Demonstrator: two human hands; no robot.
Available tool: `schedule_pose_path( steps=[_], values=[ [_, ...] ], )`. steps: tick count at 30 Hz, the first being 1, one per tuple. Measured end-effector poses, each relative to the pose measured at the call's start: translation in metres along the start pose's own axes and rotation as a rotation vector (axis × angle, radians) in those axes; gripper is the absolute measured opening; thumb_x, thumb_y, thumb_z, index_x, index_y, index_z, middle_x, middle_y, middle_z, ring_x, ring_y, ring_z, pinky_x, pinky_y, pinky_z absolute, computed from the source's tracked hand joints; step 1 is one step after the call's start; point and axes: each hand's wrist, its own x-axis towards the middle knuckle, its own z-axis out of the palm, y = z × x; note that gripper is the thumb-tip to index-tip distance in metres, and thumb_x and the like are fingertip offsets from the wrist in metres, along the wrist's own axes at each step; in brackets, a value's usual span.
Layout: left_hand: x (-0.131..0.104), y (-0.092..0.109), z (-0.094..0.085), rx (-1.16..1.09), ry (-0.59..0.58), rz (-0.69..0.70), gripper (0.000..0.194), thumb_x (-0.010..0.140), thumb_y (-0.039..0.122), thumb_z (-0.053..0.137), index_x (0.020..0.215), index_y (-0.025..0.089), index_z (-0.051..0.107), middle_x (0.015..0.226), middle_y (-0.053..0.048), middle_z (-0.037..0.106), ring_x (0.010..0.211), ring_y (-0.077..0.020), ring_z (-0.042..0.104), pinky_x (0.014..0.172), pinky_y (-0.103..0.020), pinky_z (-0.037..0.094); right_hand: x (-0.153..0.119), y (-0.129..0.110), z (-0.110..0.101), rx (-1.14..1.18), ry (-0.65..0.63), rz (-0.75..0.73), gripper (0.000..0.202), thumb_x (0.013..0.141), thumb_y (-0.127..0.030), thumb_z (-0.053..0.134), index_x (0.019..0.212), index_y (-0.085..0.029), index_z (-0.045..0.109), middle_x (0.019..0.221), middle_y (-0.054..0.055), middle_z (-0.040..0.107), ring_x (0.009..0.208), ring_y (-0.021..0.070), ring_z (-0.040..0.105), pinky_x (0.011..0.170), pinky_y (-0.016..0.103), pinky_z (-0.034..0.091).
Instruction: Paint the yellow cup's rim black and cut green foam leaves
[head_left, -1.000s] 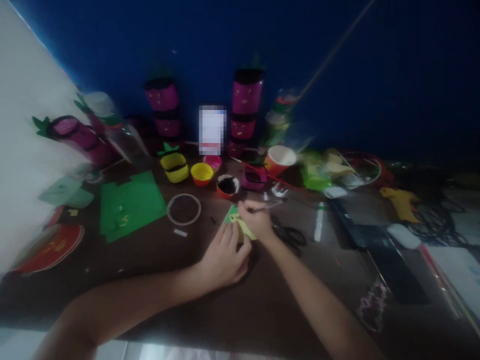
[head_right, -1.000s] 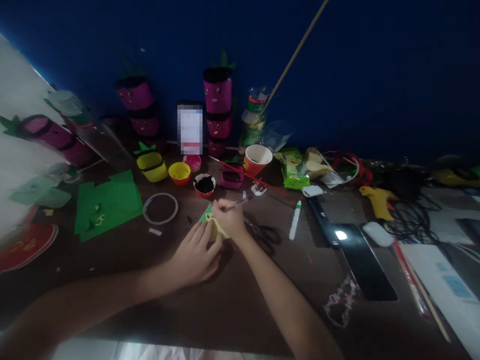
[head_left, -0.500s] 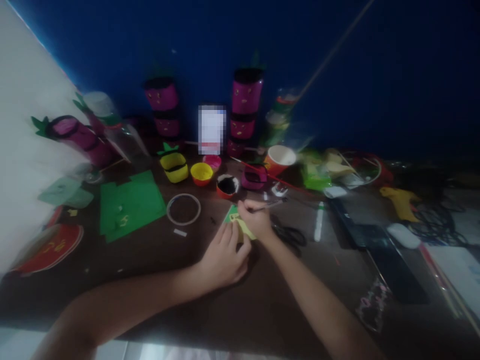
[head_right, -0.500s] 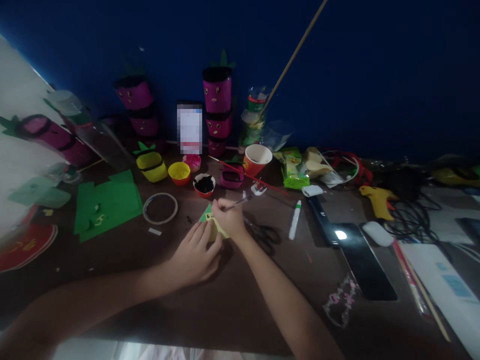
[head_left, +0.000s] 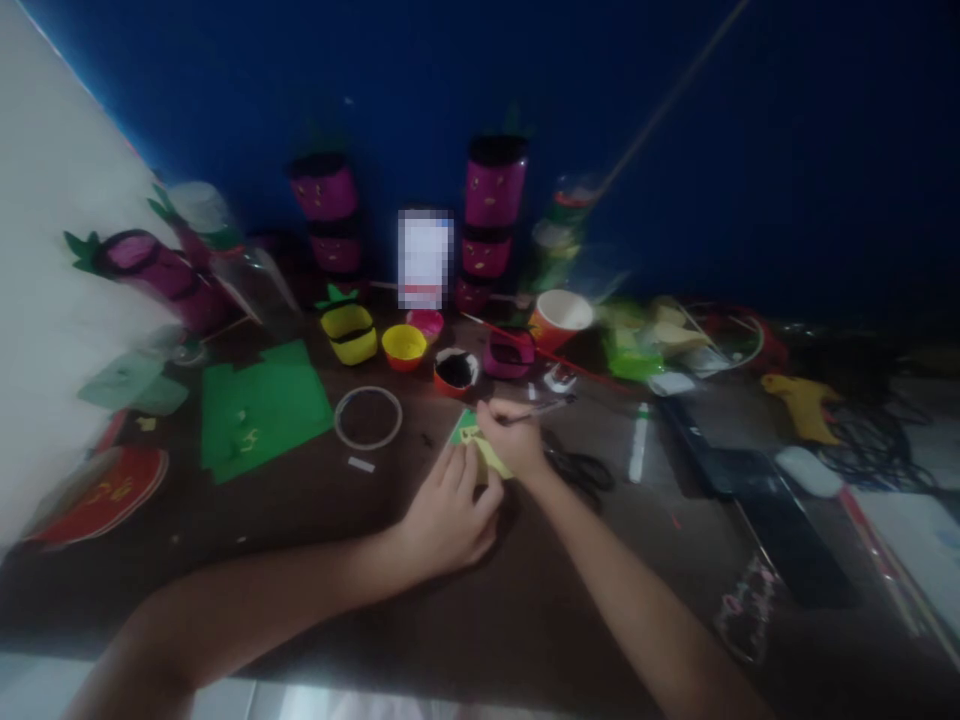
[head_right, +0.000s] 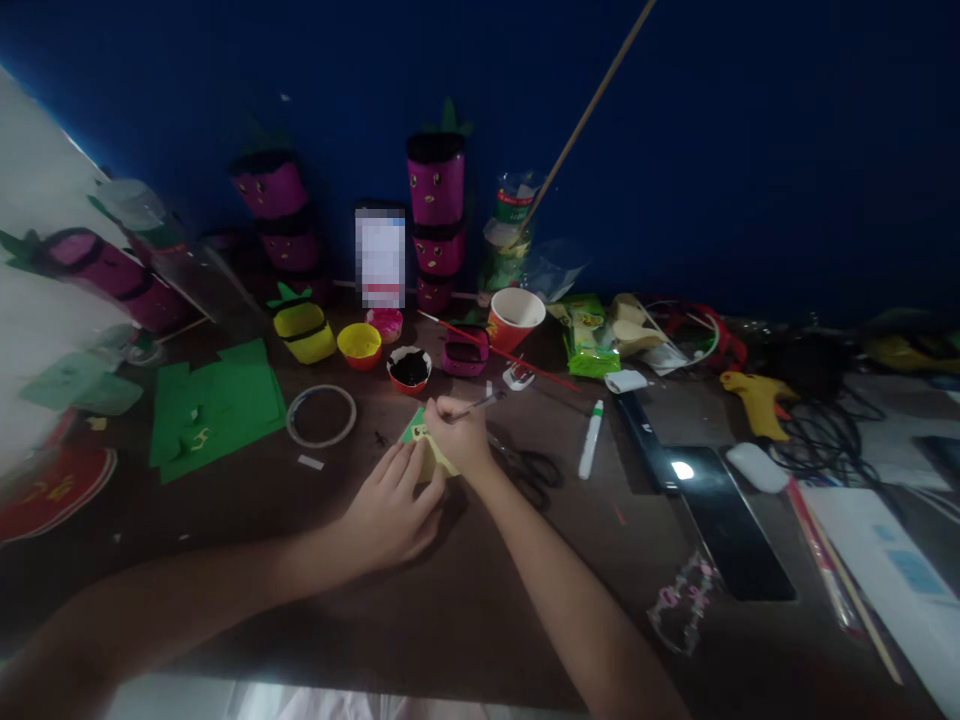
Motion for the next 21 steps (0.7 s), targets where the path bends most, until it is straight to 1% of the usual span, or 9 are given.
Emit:
schedule_pose_path(
  steps=[4,8,14,21],
  values=[
    [0.0004,0.0002,-0.0013,0.022,-0.009,0.008,0.046,0.079,0.038,0.047,0.115,0.009,0.047,0.121,-0.025,0.052,0.117,-0.0348,0.047,0.101,-0.046,0.030,0.0002,0.0014,0.0011,0.000,0.022,-0.004,0.039,0.077,-0.027,0.046,0.044,-0.019,0.028,0.042,-0.006,0.028,0.043,0.0072,0.027,0.044,0.023,0.024],
    [0.0006,0.0000,-0.0021,0.051,0.016,0.013,0.044,0.080,0.038,0.047,0.113,0.009,0.048,0.119,-0.026,0.053,0.116,-0.0361,0.048,0.101,-0.046,0.030,0.0004,0.0018,0.0011,-0.009,0.011,-0.001,0.039,0.077,-0.027,0.045,0.044,-0.019,0.027,0.043,-0.006,0.027,0.043,0.0072,0.027,0.044,0.023,0.024],
    [0.0009,0.0004,-0.0011,0.052,0.014,0.011,0.045,0.080,0.039,0.047,0.114,0.010,0.047,0.120,-0.025,0.053,0.115,-0.0350,0.049,0.100,-0.046,0.032,0.0003,-0.0019,0.0002,-0.003,-0.009,-0.006,0.039,0.078,-0.026,0.045,0.044,-0.019,0.027,0.044,-0.006,0.026,0.043,0.0073,0.027,0.044,0.023,0.024],
    [-0.0001,-0.0002,0.0003,0.032,0.001,0.011,0.045,0.080,0.038,0.047,0.115,0.010,0.047,0.121,-0.026,0.052,0.117,-0.0348,0.047,0.100,-0.047,0.031,0.0000,0.0001,0.0013,0.009,0.011,-0.020,0.038,0.078,-0.026,0.046,0.045,-0.019,0.028,0.043,-0.006,0.028,0.043,0.0072,0.028,0.045,0.023,0.025]
  ],
)
